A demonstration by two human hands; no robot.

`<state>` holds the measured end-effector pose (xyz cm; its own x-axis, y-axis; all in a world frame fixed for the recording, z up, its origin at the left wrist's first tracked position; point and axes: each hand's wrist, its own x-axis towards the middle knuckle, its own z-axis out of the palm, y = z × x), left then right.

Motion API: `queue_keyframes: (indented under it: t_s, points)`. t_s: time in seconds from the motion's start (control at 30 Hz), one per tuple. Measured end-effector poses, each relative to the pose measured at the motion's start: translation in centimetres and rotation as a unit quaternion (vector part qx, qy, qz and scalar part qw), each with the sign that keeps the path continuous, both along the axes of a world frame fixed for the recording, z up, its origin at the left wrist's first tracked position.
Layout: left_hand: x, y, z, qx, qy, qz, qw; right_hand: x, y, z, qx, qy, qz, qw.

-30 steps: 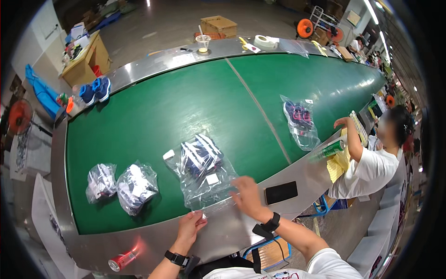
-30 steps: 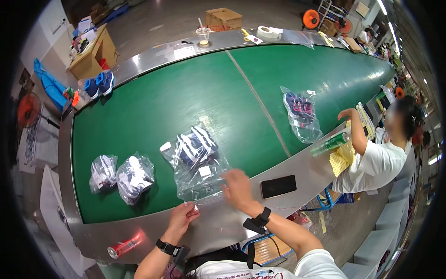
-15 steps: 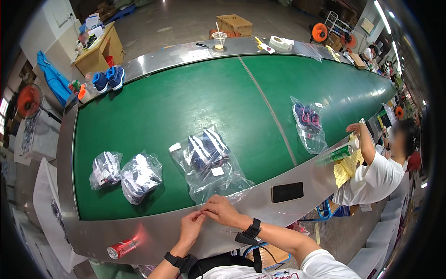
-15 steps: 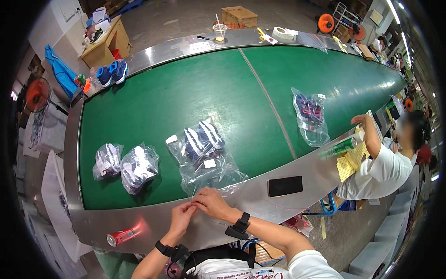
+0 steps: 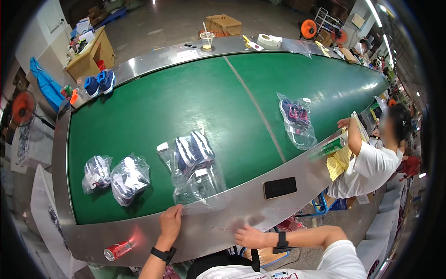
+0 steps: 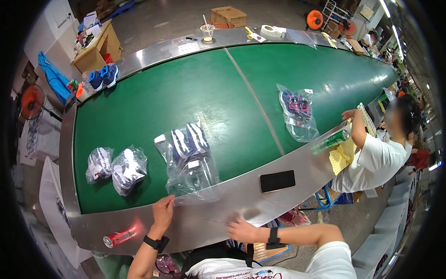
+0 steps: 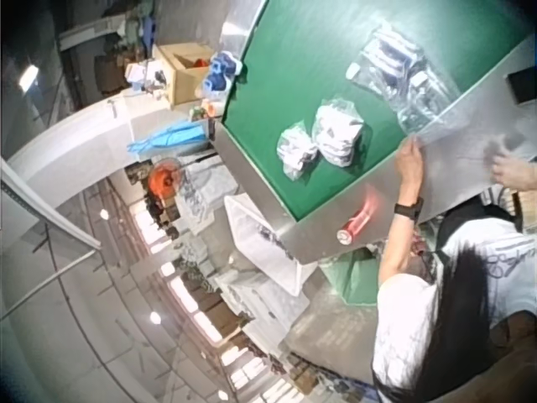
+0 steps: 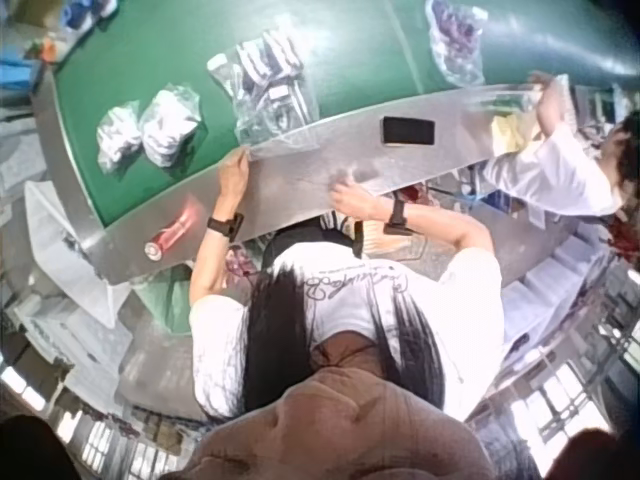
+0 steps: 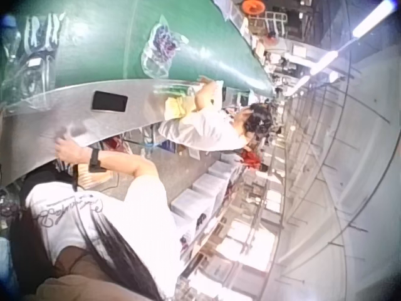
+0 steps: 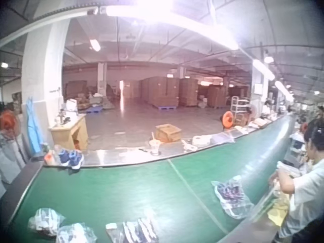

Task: Sorting packaged and unpackaged shoes from bins to a conveyor belt and into boxes.

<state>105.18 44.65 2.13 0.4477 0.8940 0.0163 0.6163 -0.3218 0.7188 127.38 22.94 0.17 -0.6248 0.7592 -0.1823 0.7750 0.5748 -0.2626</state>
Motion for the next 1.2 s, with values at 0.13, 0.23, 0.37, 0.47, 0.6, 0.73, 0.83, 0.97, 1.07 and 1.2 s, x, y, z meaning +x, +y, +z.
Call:
queue_keyframes:
  t_s: [0.13,0.23,0.37,0.47,0.6,0.73,0.83,0.97,1.07,1.2]
  points:
    - [-0.8,0.3,0.7,0.003,-0.021,0.029,0.999,2.4,-5.1,1.7,-0.261,0.032,0.009,0.965]
    - [0.2,0.7,2.3,-0.031,-0.057,0.052,0.997,3.4,-3.7,-0.6,-0.338,0.108,-0.048,0.934]
    - [-0.3,1.4,2.7,0.007,-0.064,0.038,0.997,5.5,4.2,-1.6,-0.135,0.073,-0.338,0.929]
    - [-0.4,2.3,2.9,0.054,-0.067,0.014,0.996,7.0,10.2,-0.5,0.03,0.196,-0.421,0.885]
    - [1.8,3.9,3.5,0.166,-0.045,0.046,0.984,6.7,15.3,-0.2,0.155,0.079,-0.243,0.954]
    - [4.8,7.0,2.6,0.238,-0.125,0.062,0.961,4.7,19.2,-1.7,0.255,0.247,-0.119,0.927]
    - [8.3,11.1,1.8,0.099,-0.15,0.181,0.967,4.9,22.9,-2.6,0.002,0.452,-0.407,0.793]
    - [9.8,18.1,-5.4,0.061,0.038,0.249,0.966,7.6,30.9,-4.0,0.099,0.416,-0.651,0.627]
    - [12.0,18.0,-9.6,0.026,0.144,0.258,0.955,8.7,32.0,-9.8,0.031,0.179,-0.615,0.767]
    - [7.7,18.4,-11.1,-0.021,0.071,0.237,0.969,11.4,30.4,-8.7,0.015,0.229,-0.57,0.789]
